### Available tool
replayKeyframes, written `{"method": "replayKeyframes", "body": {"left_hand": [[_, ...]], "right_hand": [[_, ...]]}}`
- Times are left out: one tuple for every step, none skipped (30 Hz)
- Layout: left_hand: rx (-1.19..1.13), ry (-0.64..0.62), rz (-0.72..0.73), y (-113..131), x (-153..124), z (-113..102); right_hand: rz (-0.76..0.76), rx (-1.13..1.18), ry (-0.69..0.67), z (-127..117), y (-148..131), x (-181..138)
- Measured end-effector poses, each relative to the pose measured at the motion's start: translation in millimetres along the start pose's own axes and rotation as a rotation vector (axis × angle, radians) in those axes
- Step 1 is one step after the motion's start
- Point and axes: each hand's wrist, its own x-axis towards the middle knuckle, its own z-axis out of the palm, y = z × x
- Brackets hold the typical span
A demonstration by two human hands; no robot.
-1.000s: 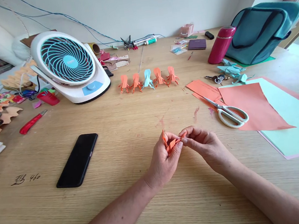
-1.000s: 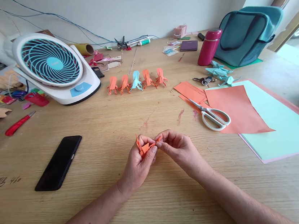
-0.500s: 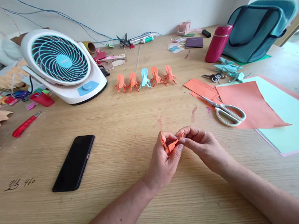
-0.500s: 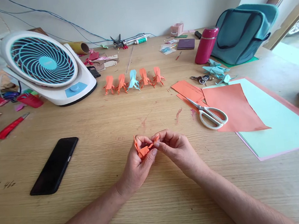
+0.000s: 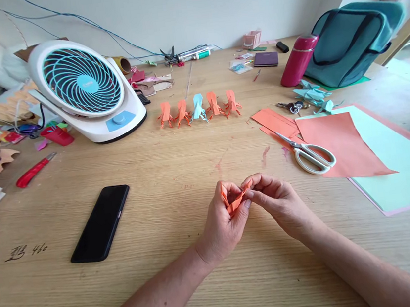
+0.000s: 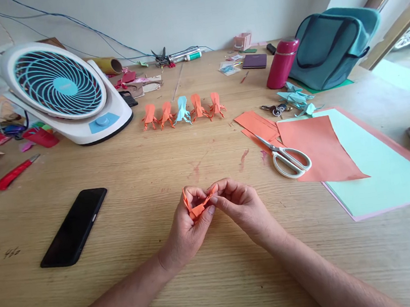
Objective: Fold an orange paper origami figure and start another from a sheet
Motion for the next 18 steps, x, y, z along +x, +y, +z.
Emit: {"method": "replayKeyframes", "body": {"left_hand": [[-0.009, -0.004, 0.006, 0.1, -0.3, 0.1], [-0.019, -0.006, 0.013, 0.2, -0.6, 0.1], [-0.024, -0.008, 0.018, 0.3, -0.7, 0.0], [-0.022, -0.010, 0.017, 0.5, -0.8, -0.1], [-0.016, -0.011, 0.011, 0.5, -0.9, -0.4], [-0.010, -0.010, 0.003, 0.5, -0.8, -0.7], [-0.006, -0.010, -0.003, 0.5, -0.8, -1.0], [-0.007, -0.011, -0.007, 0.5, -0.8, -1.3], [-0.012, -0.013, -0.009, 0.4, -0.8, -1.6], [-0.019, -0.014, -0.008, 0.3, -0.7, -1.7], [-0.023, -0.015, -0.008, 0.1, -0.7, -1.8], [-0.027, -0.016, -0.011, 0.0, -0.7, -1.8], [-0.032, -0.016, -0.013, -0.2, -0.7, -1.7], [-0.038, -0.016, -0.014, -0.3, -0.7, -1.5], [-0.045, -0.016, -0.013, -0.4, -0.6, -1.3], [-0.053, -0.015, -0.011, -0.5, -0.6, -1.0], [-0.061, -0.014, -0.009, -0.5, -0.6, -0.7], [-0.068, -0.012, -0.009, -0.5, -0.5, -0.4]], "right_hand": [[0.001, 0.009, -0.003, 0.2, 0.0, -0.1], [0.001, 0.019, -0.004, 0.5, 0.0, -0.1], [0.003, 0.026, -0.004, 0.8, 0.0, 0.0], [0.004, 0.030, -0.002, 1.0, 0.1, 0.1], [0.004, 0.030, 0.001, 1.1, 0.3, 0.1], [0.002, 0.028, 0.005, 1.2, 0.5, 0.2], [0.000, 0.025, 0.007, 1.2, 0.7, 0.2], [-0.002, 0.024, 0.008, 1.0, 1.0, 0.1], [-0.003, 0.024, 0.005, 0.8, 1.3, 0.1], [-0.004, 0.027, 0.003, 0.6, 1.6, 0.1], [-0.006, 0.029, 0.000, 0.4, 2.0, 0.1], [-0.007, 0.031, -0.002, 0.2, 2.3, 0.1], [-0.010, 0.033, -0.004, 0.0, 2.5, 0.1], [-0.011, 0.034, -0.007, -0.1, 2.7, 0.1], [-0.011, 0.033, -0.009, -0.1, 2.8, 0.1], [-0.012, 0.034, -0.011, 0.0, 2.7, 0.0], [-0.012, 0.035, -0.012, 0.2, 2.6, -0.2], [-0.011, 0.036, -0.010, 0.3, 2.3, -0.3]]}}
